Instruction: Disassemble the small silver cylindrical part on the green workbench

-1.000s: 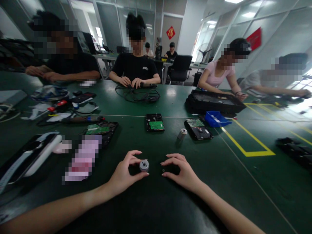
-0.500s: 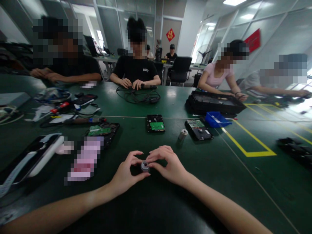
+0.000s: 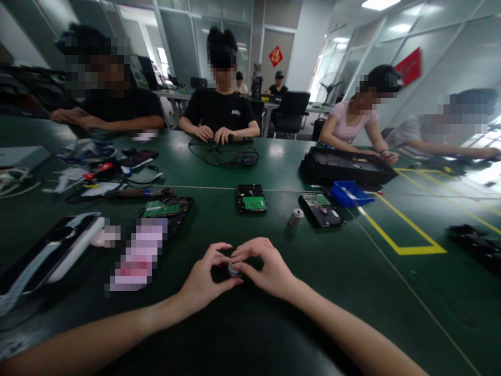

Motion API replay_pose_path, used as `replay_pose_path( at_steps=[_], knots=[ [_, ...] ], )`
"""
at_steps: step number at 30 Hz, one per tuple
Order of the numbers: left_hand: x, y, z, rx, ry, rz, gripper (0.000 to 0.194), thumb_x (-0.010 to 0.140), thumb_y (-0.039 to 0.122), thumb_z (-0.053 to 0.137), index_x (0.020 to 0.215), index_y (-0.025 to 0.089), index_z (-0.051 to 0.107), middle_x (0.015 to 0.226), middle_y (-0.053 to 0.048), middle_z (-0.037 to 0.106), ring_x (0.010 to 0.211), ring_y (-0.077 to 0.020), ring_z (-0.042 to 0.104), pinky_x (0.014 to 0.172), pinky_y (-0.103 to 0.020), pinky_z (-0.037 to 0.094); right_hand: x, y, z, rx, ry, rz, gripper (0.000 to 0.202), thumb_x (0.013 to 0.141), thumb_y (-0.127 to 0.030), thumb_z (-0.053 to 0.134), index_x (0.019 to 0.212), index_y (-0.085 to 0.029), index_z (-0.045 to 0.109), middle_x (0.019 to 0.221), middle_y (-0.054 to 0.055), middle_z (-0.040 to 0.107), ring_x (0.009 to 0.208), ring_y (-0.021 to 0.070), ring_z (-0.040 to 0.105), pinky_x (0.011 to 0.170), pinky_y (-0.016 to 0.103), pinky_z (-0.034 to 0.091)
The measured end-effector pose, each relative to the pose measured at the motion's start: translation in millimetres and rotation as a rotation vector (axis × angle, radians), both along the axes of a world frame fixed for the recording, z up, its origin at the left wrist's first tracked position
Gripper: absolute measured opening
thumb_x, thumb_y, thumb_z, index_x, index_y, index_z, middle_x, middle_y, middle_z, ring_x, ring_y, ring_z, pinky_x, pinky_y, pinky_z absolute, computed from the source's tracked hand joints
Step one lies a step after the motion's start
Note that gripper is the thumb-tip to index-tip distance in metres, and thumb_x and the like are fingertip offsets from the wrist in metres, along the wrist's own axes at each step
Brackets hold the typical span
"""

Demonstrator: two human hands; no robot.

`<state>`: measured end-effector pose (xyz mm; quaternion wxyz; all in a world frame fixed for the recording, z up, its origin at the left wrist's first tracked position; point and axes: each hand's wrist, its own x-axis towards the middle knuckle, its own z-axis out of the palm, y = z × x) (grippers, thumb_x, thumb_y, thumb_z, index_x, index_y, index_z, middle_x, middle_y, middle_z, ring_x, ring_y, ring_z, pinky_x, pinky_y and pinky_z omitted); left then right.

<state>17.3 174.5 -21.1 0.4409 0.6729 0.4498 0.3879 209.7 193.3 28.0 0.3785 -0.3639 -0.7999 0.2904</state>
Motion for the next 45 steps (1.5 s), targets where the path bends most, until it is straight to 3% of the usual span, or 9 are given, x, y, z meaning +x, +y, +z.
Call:
replay_pose_path(
  at_steps=[4, 6, 10, 18, 21, 24, 28, 32, 45],
  knots=[
    [0, 0, 0.7, 0.01, 0.024, 0.013, 0.067, 0.066, 0.026, 0.082, 0.119, 0.025, 0.041, 0.099, 0.0, 0.073, 0.096, -0.0202, 0.068, 0.092, -0.036, 0.047, 10, 1, 6.8, -0.309, 0.219, -0.162, 0.022, 0.091, -0.04, 0.053, 0.089, -0.019, 0.058, 0.071, 0.0, 0.069, 0.039, 0.0076, 0.052, 0.045, 0.022, 0.043],
    [0, 0, 1.0, 0.017, 0.033, 0.012, 0.067, 0.066, 0.027, 0.082, 0.119, 0.025, 0.041, 0.098, 0.0, 0.073, 0.097, -0.0203, 0.068, 0.093, -0.036, 0.046, 17, 3, 10.1, -0.383, 0.327, -0.191, 0.025, 0.095, -0.043, 0.045, 0.092, -0.02, 0.055, 0.055, -0.005, 0.062, 0.032, 0.0065, 0.045, 0.043, 0.021, 0.041],
    [-1, 0, 1.2, 0.018, 0.044, 0.013, 0.066, 0.066, 0.026, 0.081, 0.119, 0.026, 0.041, 0.098, 0.0, 0.073, 0.098, -0.0204, 0.067, 0.094, -0.037, 0.045, 24, 4, 10.7, -0.383, 0.376, -0.177, 0.026, 0.094, -0.044, 0.048, 0.093, -0.019, 0.054, 0.052, -0.005, 0.06, 0.042, 0.0093, 0.053, 0.054, 0.023, 0.047],
    [0, 0, 1.9, 0.017, 0.037, 0.014, 0.066, 0.067, 0.028, 0.08, 0.12, 0.025, 0.04, 0.098, -0.001, 0.073, 0.097, -0.0216, 0.068, 0.093, -0.038, 0.046, 9, -8, 8.1, -0.33, 0.098, 0.013, 0.026, 0.093, -0.038, 0.052, 0.112, -0.021, 0.057, 0.106, 0.006, 0.069, 0.101, 0.0189, 0.065, 0.093, 0.036, 0.047],
    [0, -1, 1.6, 0.021, 0.035, 0.017, 0.065, 0.067, 0.028, 0.08, 0.12, 0.025, 0.041, 0.098, -0.002, 0.072, 0.097, -0.0225, 0.068, 0.093, -0.04, 0.046, 10, -8, 5.5, -0.272, 0.089, -0.061, 0.027, 0.093, -0.042, 0.049, 0.092, -0.02, 0.064, 0.094, 0.005, 0.07, 0.072, 0.0142, 0.067, 0.082, 0.033, 0.052],
    [-1, 0, 1.2, 0.032, 0.052, 0.025, 0.066, 0.066, 0.028, 0.081, 0.119, 0.025, 0.042, 0.098, -0.001, 0.072, 0.097, -0.0223, 0.068, 0.094, -0.04, 0.045, 14, -6, 2.7, -0.327, 0.225, -0.166, 0.033, 0.095, -0.045, 0.043, 0.084, -0.018, 0.059, 0.077, 0.002, 0.067, 0.039, 0.0061, 0.05, 0.054, 0.025, 0.051],
    [0, 0, 1.5, 0.027, 0.051, 0.026, 0.067, 0.065, 0.027, 0.082, 0.119, 0.025, 0.042, 0.097, 0.0, 0.072, 0.096, -0.0218, 0.068, 0.092, -0.038, 0.047, 15, -5, 2.5, -0.28, 0.217, -0.101, 0.024, 0.095, -0.038, 0.047, 0.098, -0.018, 0.059, 0.082, 0.005, 0.069, 0.07, 0.0144, 0.067, 0.07, 0.029, 0.054],
    [0, 0, 1.8, 0.013, 0.028, 0.017, 0.065, 0.068, 0.024, 0.079, 0.12, 0.025, 0.041, 0.098, 0.0, 0.072, 0.098, -0.0206, 0.068, 0.091, -0.036, 0.047, 9, -8, 2.5, -0.102, -0.015, 0.003, 0.019, 0.083, -0.026, 0.067, 0.102, -0.022, 0.065, 0.108, 0.006, 0.069, 0.104, 0.0202, 0.063, 0.093, 0.039, 0.047],
    [0, 0, 2.3, 0.0, 0.0, 0.005, 0.063, 0.069, 0.027, 0.079, 0.119, 0.025, 0.041, 0.099, -0.002, 0.072, 0.097, -0.0219, 0.068, 0.09, -0.039, 0.049, -3, -1, 1.9, 0.121, -0.103, 0.031, 0.011, 0.082, -0.014, 0.066, 0.089, -0.022, 0.066, 0.086, 0.002, 0.071, 0.087, 0.0179, 0.064, 0.083, 0.036, 0.046]
  ],
)
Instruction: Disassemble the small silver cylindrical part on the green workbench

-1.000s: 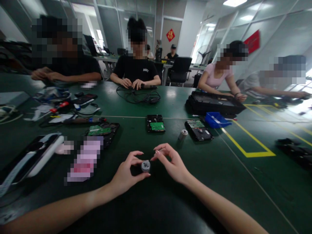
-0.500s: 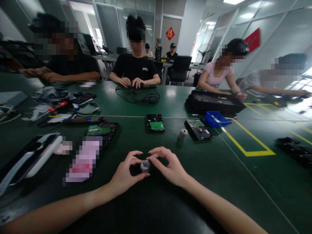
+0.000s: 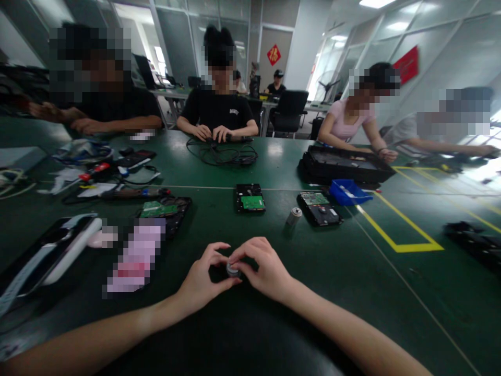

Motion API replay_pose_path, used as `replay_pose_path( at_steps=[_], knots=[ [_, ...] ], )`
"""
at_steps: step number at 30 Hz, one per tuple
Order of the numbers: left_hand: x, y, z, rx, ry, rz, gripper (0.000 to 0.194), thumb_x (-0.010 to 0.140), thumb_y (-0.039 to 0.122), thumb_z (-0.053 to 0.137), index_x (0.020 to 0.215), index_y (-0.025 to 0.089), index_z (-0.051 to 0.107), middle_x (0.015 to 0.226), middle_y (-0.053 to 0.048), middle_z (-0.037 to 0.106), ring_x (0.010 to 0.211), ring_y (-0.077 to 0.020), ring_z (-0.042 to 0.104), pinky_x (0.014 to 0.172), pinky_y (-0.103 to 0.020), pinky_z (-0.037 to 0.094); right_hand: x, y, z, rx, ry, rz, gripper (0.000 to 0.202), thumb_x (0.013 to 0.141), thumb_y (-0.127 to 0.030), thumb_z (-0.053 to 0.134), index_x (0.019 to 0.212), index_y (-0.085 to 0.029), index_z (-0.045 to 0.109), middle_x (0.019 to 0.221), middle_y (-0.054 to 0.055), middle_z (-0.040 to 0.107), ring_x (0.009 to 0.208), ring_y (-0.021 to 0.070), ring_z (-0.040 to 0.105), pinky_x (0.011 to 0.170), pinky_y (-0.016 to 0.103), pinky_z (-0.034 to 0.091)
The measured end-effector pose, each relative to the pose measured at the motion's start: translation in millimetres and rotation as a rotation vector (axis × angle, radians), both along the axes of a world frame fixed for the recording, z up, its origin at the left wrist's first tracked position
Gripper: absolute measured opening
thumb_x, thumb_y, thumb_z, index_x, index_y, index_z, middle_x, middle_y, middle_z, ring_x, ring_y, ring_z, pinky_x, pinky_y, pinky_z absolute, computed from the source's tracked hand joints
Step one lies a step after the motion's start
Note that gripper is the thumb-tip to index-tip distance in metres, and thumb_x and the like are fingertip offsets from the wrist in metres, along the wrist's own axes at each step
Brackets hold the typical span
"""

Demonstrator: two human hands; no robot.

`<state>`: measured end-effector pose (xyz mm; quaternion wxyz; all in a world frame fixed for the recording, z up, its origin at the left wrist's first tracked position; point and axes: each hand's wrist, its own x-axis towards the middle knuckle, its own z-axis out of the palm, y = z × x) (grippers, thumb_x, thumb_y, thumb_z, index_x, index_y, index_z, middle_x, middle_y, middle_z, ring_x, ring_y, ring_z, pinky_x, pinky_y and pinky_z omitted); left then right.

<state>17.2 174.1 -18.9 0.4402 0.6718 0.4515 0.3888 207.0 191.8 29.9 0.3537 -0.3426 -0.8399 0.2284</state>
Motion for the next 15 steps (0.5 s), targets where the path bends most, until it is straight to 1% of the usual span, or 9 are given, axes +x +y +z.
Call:
replay_pose_path(
  at_steps=[3, 7, 10, 12, 15],
  knots=[
    [0, 0, 0.7, -0.01, -0.008, -0.006, 0.062, 0.069, 0.027, 0.078, 0.119, 0.025, 0.04, 0.1, -0.002, 0.072, 0.097, -0.0217, 0.068, 0.09, -0.039, 0.05, 0, -2, -5.8, 0.047, 0.015, -0.006, 0.007, 0.086, -0.016, 0.063, 0.09, -0.021, 0.063, 0.087, 0.004, 0.07, 0.086, 0.0181, 0.064, 0.08, 0.035, 0.047],
    [0, 0, 1.5, -0.017, -0.013, -0.014, 0.063, 0.069, 0.027, 0.078, 0.12, 0.024, 0.04, 0.1, -0.003, 0.072, 0.097, -0.0225, 0.069, 0.09, -0.04, 0.05, 0, -2, -10.6, 0.05, 0.056, -0.024, 0.002, 0.087, -0.02, 0.061, 0.088, -0.021, 0.06, 0.085, 0.004, 0.069, 0.086, 0.0186, 0.064, 0.079, 0.036, 0.048],
    [0, 0, 1.5, -0.011, -0.002, -0.006, 0.063, 0.068, 0.027, 0.079, 0.119, 0.024, 0.041, 0.099, -0.003, 0.072, 0.096, -0.0225, 0.069, 0.09, -0.04, 0.05, 1, -1, -7.6, 0.03, 0.038, -0.006, 0.004, 0.087, -0.02, 0.061, 0.091, -0.021, 0.061, 0.089, 0.004, 0.07, 0.088, 0.0182, 0.064, 0.081, 0.035, 0.049],
    [0, 1, 1.5, -0.007, 0.006, 0.0, 0.064, 0.068, 0.027, 0.079, 0.118, 0.024, 0.041, 0.098, -0.002, 0.072, 0.095, -0.0222, 0.069, 0.09, -0.039, 0.05, 2, 0, -3.9, 0.024, 0.005, 0.017, 0.008, 0.085, -0.022, 0.065, 0.093, -0.022, 0.063, 0.091, 0.003, 0.071, 0.091, 0.0181, 0.064, 0.084, 0.035, 0.048],
    [1, 1, 2.0, -0.008, 0.013, -0.002, 0.064, 0.068, 0.027, 0.079, 0.118, 0.024, 0.041, 0.099, -0.002, 0.072, 0.095, -0.0219, 0.069, 0.09, -0.039, 0.05, 2, 1, -0.2, 0.033, -0.028, 0.019, 0.009, 0.082, -0.026, 0.069, 0.09, -0.023, 0.066, 0.087, 0.001, 0.072, 0.088, 0.0179, 0.065, 0.084, 0.034, 0.047]
  ],
)
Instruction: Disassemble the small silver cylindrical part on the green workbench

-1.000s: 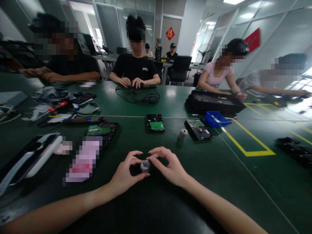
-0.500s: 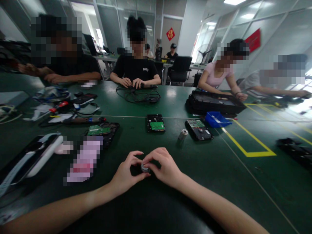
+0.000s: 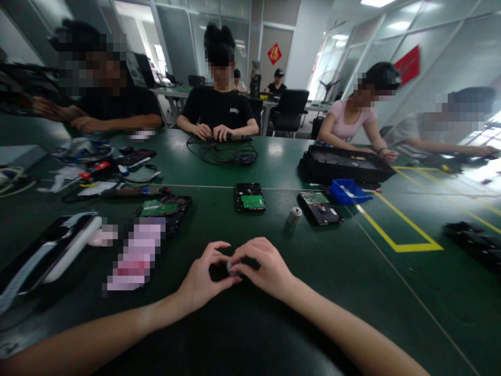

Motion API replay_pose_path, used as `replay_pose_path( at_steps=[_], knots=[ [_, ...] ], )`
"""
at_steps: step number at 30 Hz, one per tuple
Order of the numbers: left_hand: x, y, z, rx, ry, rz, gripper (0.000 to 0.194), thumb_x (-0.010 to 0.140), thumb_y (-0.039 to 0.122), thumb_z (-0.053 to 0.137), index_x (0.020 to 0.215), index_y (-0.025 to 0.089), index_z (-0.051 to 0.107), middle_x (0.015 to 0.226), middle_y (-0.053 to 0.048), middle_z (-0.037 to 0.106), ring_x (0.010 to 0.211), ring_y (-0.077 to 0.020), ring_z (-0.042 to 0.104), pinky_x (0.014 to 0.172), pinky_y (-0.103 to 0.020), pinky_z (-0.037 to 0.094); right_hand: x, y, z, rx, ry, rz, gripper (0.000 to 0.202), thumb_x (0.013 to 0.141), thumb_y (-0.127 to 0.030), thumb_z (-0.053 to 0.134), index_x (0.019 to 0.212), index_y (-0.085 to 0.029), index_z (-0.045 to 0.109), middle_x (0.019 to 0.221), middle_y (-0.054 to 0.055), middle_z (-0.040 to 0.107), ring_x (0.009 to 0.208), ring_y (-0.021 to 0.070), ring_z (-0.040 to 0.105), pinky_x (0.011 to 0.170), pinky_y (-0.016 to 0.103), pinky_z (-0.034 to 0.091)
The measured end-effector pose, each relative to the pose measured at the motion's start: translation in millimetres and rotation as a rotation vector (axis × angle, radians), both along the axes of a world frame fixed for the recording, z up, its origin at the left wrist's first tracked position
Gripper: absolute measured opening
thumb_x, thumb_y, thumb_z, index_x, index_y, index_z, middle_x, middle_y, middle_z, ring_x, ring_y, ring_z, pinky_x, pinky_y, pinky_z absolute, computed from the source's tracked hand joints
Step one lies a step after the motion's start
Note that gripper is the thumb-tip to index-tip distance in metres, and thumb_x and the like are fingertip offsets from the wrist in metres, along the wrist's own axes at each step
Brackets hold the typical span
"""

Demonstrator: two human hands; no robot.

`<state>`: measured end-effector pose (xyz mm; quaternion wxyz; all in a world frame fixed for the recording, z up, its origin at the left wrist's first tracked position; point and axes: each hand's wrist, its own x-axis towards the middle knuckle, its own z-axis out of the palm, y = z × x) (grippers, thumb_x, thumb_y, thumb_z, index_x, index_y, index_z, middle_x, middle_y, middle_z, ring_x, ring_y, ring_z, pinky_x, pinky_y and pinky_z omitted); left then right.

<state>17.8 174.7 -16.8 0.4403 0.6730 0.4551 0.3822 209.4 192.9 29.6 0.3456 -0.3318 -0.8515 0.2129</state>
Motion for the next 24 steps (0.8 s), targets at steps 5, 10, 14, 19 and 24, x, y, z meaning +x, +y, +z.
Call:
replay_pose_path(
  at_steps=[5, 10, 14, 19, 24],
  knots=[
    [0, -1, 0.1, -0.015, -0.007, -0.001, 0.063, 0.069, 0.027, 0.078, 0.119, 0.024, 0.04, 0.099, -0.002, 0.072, 0.097, -0.0225, 0.068, 0.09, -0.039, 0.05, -3, -1, -2.0, 0.017, -0.009, -0.046, 0.002, 0.085, -0.021, 0.066, 0.086, -0.022, 0.064, 0.083, 0.001, 0.071, 0.078, 0.0163, 0.064, 0.075, 0.032, 0.048],
    [0, -1, -1.1, -0.003, -0.007, 0.0, 0.063, 0.069, 0.026, 0.078, 0.12, 0.024, 0.041, 0.098, -0.002, 0.072, 0.096, -0.0223, 0.069, 0.089, -0.039, 0.051, -5, -3, -7.5, 0.04, -0.022, -0.028, 0.005, 0.087, -0.018, 0.062, 0.088, -0.022, 0.058, 0.085, 0.002, 0.069, 0.081, 0.0171, 0.063, 0.076, 0.033, 0.048],
    [0, -1, -2.0, 0.018, -0.009, -0.002, 0.064, 0.068, 0.026, 0.079, 0.119, 0.024, 0.041, 0.097, -0.001, 0.072, 0.094, -0.0216, 0.069, 0.088, -0.037, 0.05, -4, -5, -12.9, 0.081, -0.04, 0.013, 0.012, 0.089, -0.009, 0.053, 0.09, -0.022, 0.054, 0.088, 0.003, 0.068, 0.085, 0.0167, 0.062, 0.08, 0.034, 0.047],
    [-1, 0, -3.0, 0.031, 0.008, -0.006, 0.063, 0.069, 0.026, 0.079, 0.119, 0.024, 0.041, 0.096, -0.001, 0.072, 0.094, -0.0212, 0.069, 0.088, -0.036, 0.049, -4, -6, -16.6, 0.136, -0.05, 0.051, 0.019, 0.09, -0.005, 0.044, 0.092, -0.021, 0.052, 0.092, 0.004, 0.068, 0.088, 0.0166, 0.062, 0.081, 0.035, 0.047],
    [-1, 0, -3.3, 0.035, -0.006, -0.011, 0.064, 0.069, 0.026, 0.079, 0.12, 0.024, 0.04, 0.097, -0.001, 0.072, 0.094, -0.0202, 0.068, 0.088, -0.035, 0.049, -5, -6, -15.2, 0.18, -0.058, 0.038, 0.015, 0.091, -0.007, 0.047, 0.095, -0.021, 0.052, 0.093, 0.004, 0.068, 0.089, 0.0169, 0.063, 0.082, 0.035, 0.048]
  ],
)
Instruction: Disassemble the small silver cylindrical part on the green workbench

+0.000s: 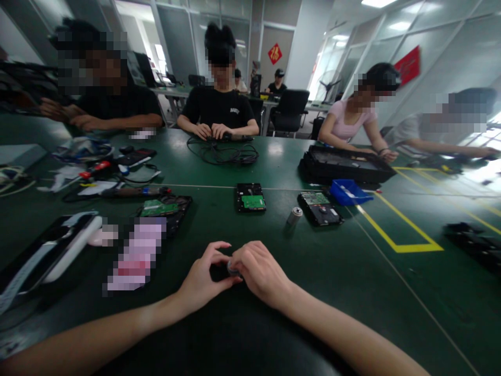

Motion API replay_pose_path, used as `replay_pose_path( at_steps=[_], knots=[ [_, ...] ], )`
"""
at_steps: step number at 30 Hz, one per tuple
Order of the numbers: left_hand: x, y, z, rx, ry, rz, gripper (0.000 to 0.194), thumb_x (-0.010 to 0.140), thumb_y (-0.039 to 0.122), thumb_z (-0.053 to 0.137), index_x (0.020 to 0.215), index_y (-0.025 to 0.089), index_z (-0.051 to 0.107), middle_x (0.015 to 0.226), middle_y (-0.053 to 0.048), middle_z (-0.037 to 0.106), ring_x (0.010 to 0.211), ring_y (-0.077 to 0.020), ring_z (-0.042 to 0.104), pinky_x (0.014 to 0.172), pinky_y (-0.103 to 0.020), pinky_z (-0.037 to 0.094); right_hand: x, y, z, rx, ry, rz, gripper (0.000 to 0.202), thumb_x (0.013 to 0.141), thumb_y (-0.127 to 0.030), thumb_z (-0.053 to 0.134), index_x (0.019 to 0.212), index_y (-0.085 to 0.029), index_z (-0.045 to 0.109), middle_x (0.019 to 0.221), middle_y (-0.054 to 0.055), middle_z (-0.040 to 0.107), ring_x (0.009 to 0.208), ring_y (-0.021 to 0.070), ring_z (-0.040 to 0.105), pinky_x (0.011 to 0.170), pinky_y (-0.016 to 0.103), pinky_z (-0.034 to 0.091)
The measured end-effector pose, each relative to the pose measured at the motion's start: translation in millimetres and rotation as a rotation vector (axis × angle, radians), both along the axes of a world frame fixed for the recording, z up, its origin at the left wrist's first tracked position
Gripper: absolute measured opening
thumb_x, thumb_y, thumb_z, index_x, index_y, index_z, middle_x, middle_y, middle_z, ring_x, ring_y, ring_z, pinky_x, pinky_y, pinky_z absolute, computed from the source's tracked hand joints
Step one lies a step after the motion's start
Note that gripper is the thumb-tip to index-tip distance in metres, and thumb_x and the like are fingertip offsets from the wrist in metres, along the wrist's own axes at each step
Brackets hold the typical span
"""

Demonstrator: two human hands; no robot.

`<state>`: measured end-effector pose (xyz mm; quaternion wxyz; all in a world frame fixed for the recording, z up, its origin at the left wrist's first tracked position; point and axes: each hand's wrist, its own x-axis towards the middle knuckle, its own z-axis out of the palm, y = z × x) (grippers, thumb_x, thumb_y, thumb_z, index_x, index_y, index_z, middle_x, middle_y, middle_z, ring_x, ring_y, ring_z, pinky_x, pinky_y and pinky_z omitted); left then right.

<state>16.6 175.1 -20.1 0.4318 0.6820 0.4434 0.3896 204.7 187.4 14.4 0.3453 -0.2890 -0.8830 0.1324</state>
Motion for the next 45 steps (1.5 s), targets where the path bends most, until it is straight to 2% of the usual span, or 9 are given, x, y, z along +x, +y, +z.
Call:
replay_pose_path(
  at_steps=[9, 15, 22, 27, 31, 36, 38, 41, 45],
  knots=[
    [1, -2, 0.4, -0.014, -0.002, 0.013, 0.064, 0.068, 0.024, 0.079, 0.119, 0.024, 0.041, 0.097, 0.0, 0.071, 0.093, -0.0195, 0.068, 0.088, -0.034, 0.049, 3, 4, 8.1, 0.027, -0.032, 0.004, 0.012, 0.089, -0.022, 0.06, 0.101, -0.022, 0.059, 0.094, 0.003, 0.072, 0.087, 0.017, 0.065, 0.084, 0.034, 0.048],
    [1, -1, 2.1, -0.03, -0.001, 0.003, 0.064, 0.069, 0.025, 0.079, 0.12, 0.024, 0.04, 0.098, 0.0, 0.071, 0.094, -0.0194, 0.067, 0.089, -0.034, 0.048, 3, 4, 4.3, 0.027, 0.002, -0.037, 0.007, 0.088, -0.016, 0.06, 0.089, -0.022, 0.063, 0.084, 0.0, 0.072, 0.08, 0.0142, 0.066, 0.076, 0.029, 0.048],
    [0, -1, 0.0, -0.002, 0.013, 0.001, 0.065, 0.068, 0.027, 0.08, 0.12, 0.025, 0.041, 0.097, 0.0, 0.072, 0.094, -0.02, 0.068, 0.091, -0.035, 0.047, 5, 6, 7.0, 0.124, 0.073, 0.09, 0.019, 0.089, -0.005, 0.051, 0.092, -0.021, 0.061, 0.09, 0.001, 0.074, 0.081, 0.013, 0.068, 0.074, 0.028, 0.048],
    [0, 0, 0.8, -0.009, 0.021, 0.011, 0.067, 0.067, 0.028, 0.081, 0.12, 0.025, 0.04, 0.099, 0.0, 0.072, 0.098, -0.0208, 0.067, 0.094, -0.037, 0.046, 30, 6, 15.6, 0.061, 0.052, -0.02, 0.013, 0.086, -0.009, 0.06, 0.089, -0.022, 0.062, 0.088, 0.001, 0.074, 0.08, 0.0146, 0.068, 0.077, 0.031, 0.049],
    [0, 1, 0.8, -0.009, 0.046, 0.019, 0.067, 0.066, 0.028, 0.081, 0.119, 0.025, 0.041, 0.098, -0.001, 0.072, 0.098, -0.0221, 0.067, 0.094, -0.039, 0.046, 54, -2, 0.1, -0.118, -0.028, -0.097, 0.008, 0.086, -0.015, 0.063, 0.088, -0.023, 0.064, 0.087, 0.001, 0.073, 0.08, 0.015, 0.066, 0.075, 0.03, 0.049],
    [0, 1, 0.3, 0.0, 0.053, 0.023, 0.068, 0.066, 0.027, 0.081, 0.12, 0.025, 0.041, 0.099, -0.001, 0.072, 0.098, -0.021, 0.067, 0.093, -0.038, 0.046, 66, -13, -20.4, -0.182, -0.077, -0.097, 0.004, 0.087, -0.023, 0.064, 0.09, -0.024, 0.065, 0.087, 0.001, 0.073, 0.082, 0.0159, 0.065, 0.079, 0.032, 0.048],
    [0, 0, 0.4, -0.006, 0.055, 0.033, 0.068, 0.066, 0.027, 0.081, 0.12, 0.025, 0.041, 0.099, -0.001, 0.071, 0.098, -0.0208, 0.067, 0.092, -0.037, 0.047, 67, -14, -22.0, -0.186, -0.12, -0.125, 0.014, 0.084, -0.028, 0.067, 0.097, -0.026, 0.066, 0.096, 0.002, 0.072, 0.093, 0.0186, 0.064, 0.086, 0.037, 0.046],
    [0, -2, 0.8, -0.01, 0.058, 0.035, 0.067, 0.066, 0.027, 0.081, 0.12, 0.025, 0.041, 0.099, -0.001, 0.071, 0.097, -0.0207, 0.067, 0.092, -0.036, 0.047, 68, -13, -22.0, -0.199, -0.209, -0.222, 0.033, 0.078, -0.039, 0.072, 0.109, -0.031, 0.066, 0.122, 0.005, 0.063, 0.117, 0.0267, 0.053, 0.098, 0.048, 0.039],
    [0, -2, 1.6, -0.011, 0.063, 0.026, 0.067, 0.066, 0.028, 0.081, 0.12, 0.024, 0.041, 0.099, -0.001, 0.071, 0.098, -0.0207, 0.067, 0.093, -0.037, 0.047, 71, -13, -24.5, -0.282, -0.263, -0.302, 0.026, 0.075, -0.044, 0.073, 0.1, -0.037, 0.072, 0.136, 0.002, 0.052, 0.128, 0.0325, 0.04, 0.101, 0.056, 0.034]
  ],
)
